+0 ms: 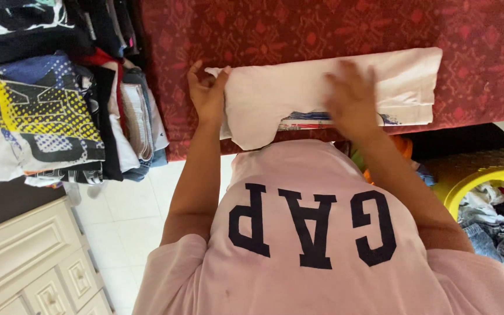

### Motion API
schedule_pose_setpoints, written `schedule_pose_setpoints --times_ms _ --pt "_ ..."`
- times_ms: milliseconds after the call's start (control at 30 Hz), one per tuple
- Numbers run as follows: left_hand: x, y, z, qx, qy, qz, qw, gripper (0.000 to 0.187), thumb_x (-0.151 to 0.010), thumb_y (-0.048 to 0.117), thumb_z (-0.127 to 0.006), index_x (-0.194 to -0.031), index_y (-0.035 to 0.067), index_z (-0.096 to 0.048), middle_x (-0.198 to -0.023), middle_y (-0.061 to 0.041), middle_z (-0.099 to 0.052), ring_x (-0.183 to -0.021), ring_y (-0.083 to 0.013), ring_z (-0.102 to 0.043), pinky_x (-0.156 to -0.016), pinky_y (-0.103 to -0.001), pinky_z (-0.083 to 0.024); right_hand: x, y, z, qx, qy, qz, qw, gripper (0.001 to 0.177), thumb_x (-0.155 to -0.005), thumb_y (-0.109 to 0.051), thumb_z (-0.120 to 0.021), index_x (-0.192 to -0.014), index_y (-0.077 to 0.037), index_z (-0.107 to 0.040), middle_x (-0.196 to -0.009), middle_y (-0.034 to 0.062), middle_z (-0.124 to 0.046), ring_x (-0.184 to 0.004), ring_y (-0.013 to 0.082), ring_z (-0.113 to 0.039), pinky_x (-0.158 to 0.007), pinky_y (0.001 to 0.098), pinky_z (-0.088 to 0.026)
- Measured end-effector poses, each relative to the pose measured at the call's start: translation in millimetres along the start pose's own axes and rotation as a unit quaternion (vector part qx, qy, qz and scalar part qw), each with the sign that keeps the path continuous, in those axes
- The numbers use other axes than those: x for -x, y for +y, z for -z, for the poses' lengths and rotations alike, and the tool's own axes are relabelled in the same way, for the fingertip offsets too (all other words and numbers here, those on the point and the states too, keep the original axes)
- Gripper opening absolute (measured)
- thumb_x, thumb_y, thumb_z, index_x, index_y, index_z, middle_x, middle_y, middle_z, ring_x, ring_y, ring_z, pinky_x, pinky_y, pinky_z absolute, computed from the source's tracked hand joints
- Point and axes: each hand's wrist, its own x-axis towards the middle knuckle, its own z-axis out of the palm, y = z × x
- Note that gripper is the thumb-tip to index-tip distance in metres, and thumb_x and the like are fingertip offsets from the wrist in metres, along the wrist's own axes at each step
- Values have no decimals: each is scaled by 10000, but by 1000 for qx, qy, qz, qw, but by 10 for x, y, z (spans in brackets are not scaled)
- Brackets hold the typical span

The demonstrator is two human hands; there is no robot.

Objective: Folding a white t-shirt and a pink tank top on a bed.

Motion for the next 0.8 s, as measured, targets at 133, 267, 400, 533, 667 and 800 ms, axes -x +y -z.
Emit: schedule_pose_setpoints --times_ms 133,267,400,533,667,800 --pt "-221 -177 10 73 40 31 996 525 -819 15 -842 -1259 136 -582 -775 -6 -552 -749 -117 -565 -802 -262 -524 -7 229 -117 71 -37 1 997 587 -1157 -441 -429 -1633 -100 -378 -1700 172 -227 -1573 352 -223 -1210 691 -132" --pt "-261 -124 64 78 90 67 991 539 -747 18 -894 -1218 112 -648 -1018 -107 -714 -970 -201 -665 -924 -306 -574 260 935 165 145 -1 -119 982 562 -1212 -346 -374 -1680 -51 -279 -1694 230 -225 -1550 503 -283 -1208 687 -185" --pt "-613 -647 103 54 87 -56 993 503 -695 40 -961 -1096 117 -667 -796 -33 -695 -725 -123 -633 -721 -267 -575 134 681 340 156 48 -111 980 596 -1194 -354 -409 -1632 49 -442 -1645 266 -356 -1483 504 -279 -1134 713 -224" --pt "-157 -53 71 -274 38 -370 887 281 -894 252 -744 -1137 124 -685 -1068 -56 -631 -994 -243 -617 -923 -411 -477 103 620 333 110 -38 -205 972 708 -1147 -446 -238 -1673 22 -306 -1695 211 -186 -1530 448 -113 -1179 703 -98" --pt "150 -114 96 -448 -330 -440 705 523 -1143 513 -339 -1623 305 -346 -1698 68 -272 -1610 -266 -142 -1325 -551 -73 149 667 310 153 8 -144 978 654 -1183 -388 -297 -1645 65 -392 -1657 277 -299 -1492 487 -206 -1132 734 -200" --pt "-61 7 379 -590 -306 -271 696 596 -1115 543 -167 -1670 329 -131 -1738 73 -58 -1599 -179 -4 -1214 -714 -70 146 791 182 150 18 -142 978 658 -1184 -409 -313 -1637 58 -411 -1646 291 -312 -1475 505 -209 -1111 747 -229"
